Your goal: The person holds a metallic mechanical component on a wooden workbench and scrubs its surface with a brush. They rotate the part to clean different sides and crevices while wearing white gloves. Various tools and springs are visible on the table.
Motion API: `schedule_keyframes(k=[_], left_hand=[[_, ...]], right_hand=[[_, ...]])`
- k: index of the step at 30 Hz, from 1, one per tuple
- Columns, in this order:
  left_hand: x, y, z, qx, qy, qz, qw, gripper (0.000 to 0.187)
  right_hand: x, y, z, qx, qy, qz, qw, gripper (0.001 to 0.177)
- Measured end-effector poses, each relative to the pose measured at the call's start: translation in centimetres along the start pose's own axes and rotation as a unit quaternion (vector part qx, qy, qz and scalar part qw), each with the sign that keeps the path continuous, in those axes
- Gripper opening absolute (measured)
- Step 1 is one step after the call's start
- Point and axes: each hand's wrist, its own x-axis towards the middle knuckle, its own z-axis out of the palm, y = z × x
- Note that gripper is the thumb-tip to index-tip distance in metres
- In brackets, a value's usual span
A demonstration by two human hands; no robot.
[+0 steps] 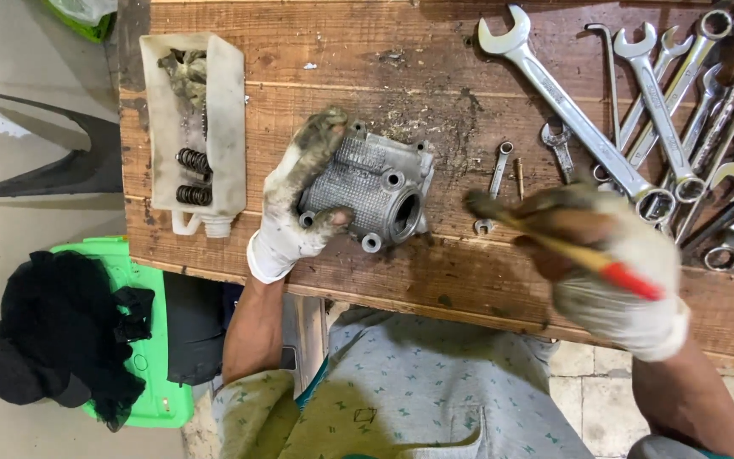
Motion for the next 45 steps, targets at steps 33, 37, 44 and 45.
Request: schedule_keyframes(k=[33, 37, 44, 45], left_hand=[[-0.4, 0.2, 0.3, 0.025, 0.01, -0.012, 1.0, 0.07], [-0.3, -0.1, 0.5, 0.017, 0.007, -0.014, 1.0, 0.07], [-0.3, 0.0, 0.3, 0.013, 0.002, -0.015, 1.0, 0.071], [-0.4, -0.1, 0.4, 0.013, -0.001, -0.017, 1.0, 0.071]], right_hand=[[3.7, 0.2, 7.3, 0.21, 0.272, 0.186, 0.921, 0.026], [4.0, 0.9, 9.6, 0.327, 0.426, 0.166, 0.827, 0.017], [5.7, -1.1, 7.2, 0.255, 0.213, 0.317, 0.888, 0.004], [5.7, -1.2, 6.2, 0.103, 0.161, 0.32, 0.928, 0.007]])
